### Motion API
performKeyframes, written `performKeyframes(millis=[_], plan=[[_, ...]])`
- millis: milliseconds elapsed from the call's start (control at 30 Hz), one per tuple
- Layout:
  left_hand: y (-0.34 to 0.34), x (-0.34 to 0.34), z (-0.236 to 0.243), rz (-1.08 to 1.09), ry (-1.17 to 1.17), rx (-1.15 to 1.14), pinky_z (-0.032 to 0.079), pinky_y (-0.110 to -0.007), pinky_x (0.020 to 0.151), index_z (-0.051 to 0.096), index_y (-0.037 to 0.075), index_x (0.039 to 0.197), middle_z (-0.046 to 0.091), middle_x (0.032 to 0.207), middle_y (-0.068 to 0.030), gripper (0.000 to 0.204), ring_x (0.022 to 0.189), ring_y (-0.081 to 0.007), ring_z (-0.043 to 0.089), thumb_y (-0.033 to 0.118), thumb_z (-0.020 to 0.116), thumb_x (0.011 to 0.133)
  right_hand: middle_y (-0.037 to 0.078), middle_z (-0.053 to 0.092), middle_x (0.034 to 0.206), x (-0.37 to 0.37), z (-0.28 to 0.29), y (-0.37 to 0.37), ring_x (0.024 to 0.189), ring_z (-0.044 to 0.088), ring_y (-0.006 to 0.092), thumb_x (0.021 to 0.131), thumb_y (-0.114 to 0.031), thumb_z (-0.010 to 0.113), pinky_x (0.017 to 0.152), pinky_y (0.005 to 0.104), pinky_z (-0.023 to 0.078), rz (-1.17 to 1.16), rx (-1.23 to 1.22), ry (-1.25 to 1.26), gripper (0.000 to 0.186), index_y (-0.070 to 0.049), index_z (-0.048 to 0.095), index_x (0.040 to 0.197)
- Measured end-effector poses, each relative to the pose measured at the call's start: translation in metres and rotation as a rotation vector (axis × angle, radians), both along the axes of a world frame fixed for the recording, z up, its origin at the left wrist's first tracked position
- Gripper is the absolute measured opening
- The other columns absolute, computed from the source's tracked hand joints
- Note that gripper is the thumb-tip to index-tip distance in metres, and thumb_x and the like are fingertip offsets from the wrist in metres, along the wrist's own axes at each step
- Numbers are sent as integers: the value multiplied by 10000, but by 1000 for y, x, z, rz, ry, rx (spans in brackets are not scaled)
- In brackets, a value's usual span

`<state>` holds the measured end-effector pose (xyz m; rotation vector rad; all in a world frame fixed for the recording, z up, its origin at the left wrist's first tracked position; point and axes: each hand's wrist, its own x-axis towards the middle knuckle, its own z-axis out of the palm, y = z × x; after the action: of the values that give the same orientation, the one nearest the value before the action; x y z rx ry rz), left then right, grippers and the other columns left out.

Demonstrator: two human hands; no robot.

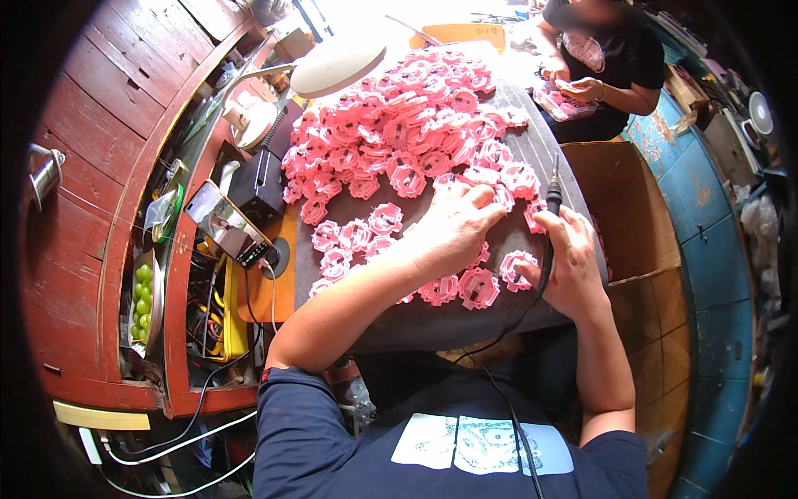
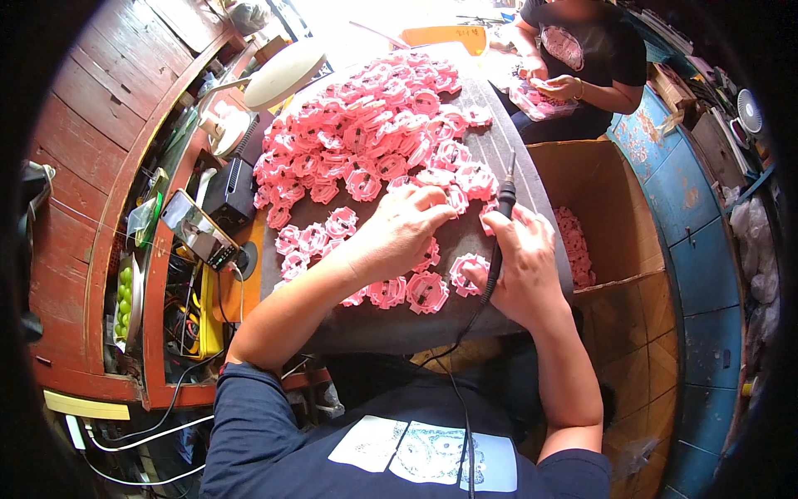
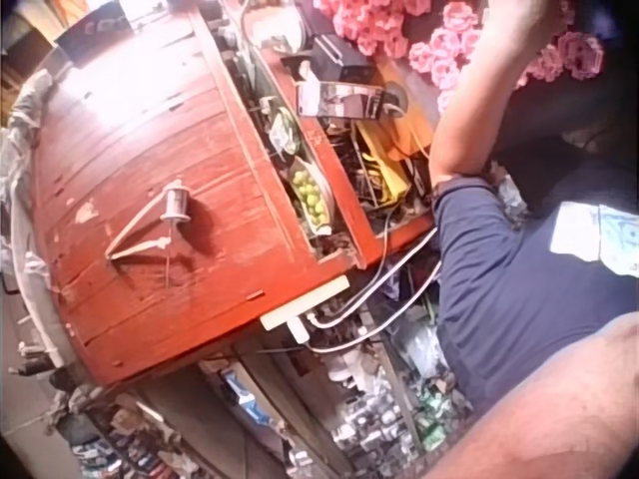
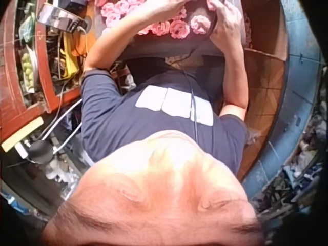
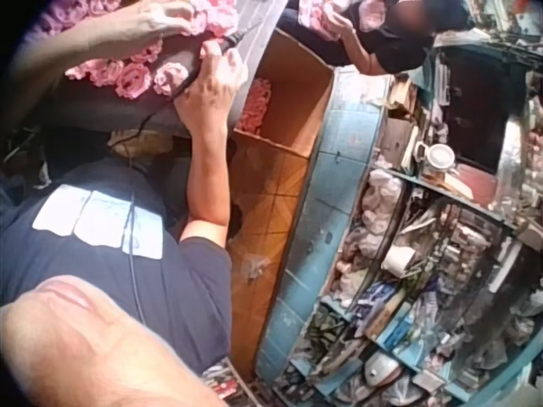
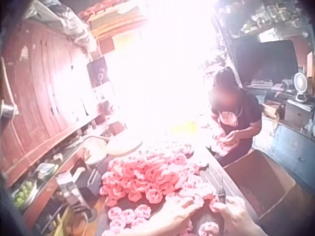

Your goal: The person uses a soldering iron to apply heat to small pink plastic components arranged on a work surface. They pick up individual pieces, apply the soldering tip to specific areas, and place the finished pieces into a cardboard box. A second person is visible in the background performing a similar task.

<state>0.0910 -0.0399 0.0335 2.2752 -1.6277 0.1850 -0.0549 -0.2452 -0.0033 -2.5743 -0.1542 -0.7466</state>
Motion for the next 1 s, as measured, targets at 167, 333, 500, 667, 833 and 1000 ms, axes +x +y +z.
performKeyframes(millis=[167, 333, 500, 667, 833, 1000], plan=[[-7, -4, -2, -85, 59, 0, 448, -507, 1056, 663, 89, 1331, 616, 1339, -112, 478, 1274, -345, 568, -25, 671, 867, 164, 685, 1195, -24, -2, -1, 1284, 548, 499, 839, -424, 853, 1148, 622, 333, -31, -36, -36, 757, -95, 529, 1440], [-8, -9, -3, -135, 147, -4, 443, -531, 1069, 645, 147, 1362, 643, 1384, -65, 493, 1280, -332, 570, -40, 649, 905, 175, 690, 1212, -40, 7, 8, 1256, 570, 488, 853, -427, 842, 1160, 660, 305, -17, -29, -17, 761, -102, 521, 1461], [-7, -8, -1, -193, 222, -9, 426, -524, 1113, 614, 157, 1426, 658, 1438, -82, 531, 1308, -311, 601, -26, 655, 929, 184, 687, 1258, -45, 11, 6, 1245, 584, 483, 825, -382, 867, 1161, 651, 316, -7, -1, -21, 777, -92, 526, 1460], [-3, -12, 2, -284, 193, -96, 472, -509, 1045, 616, 108, 1404, 689, 1356, -116, 540, 1253, -321, 646, -64, 640, 893, 192, 680, 1261, -42, 6, 5, 1203, 594, 458, 789, -320, 889, 1136, 632, 353, -65, -41, -38, 756, -62, 558, 1418], [7, 9, 5, -106, 130, -201, 514, -478, 989, 616, 41, 1362, 697, 1139, -146, 538, 1078, -357, 676, -94, 641, 842, 190, 685, 1252, -38, 3, 6, 1184, 599, 440, 819, -372, 868, 1119, 617, 365, -56, -6, -108, 703, -56, 577, 1376], [7, -1, -5, -134, 99, -43, 451, -499, 1054, 567, 79, 1438, 687, 1273, -116, 552, 1240, -328, 608, 5, 656, 899, 181, 700, 1220, -24, 15, 20, 1215, 603, 448, 857, -449, 840, 1140, 622, 343, 99, 4, -101, 682, -83, 583, 1372]])
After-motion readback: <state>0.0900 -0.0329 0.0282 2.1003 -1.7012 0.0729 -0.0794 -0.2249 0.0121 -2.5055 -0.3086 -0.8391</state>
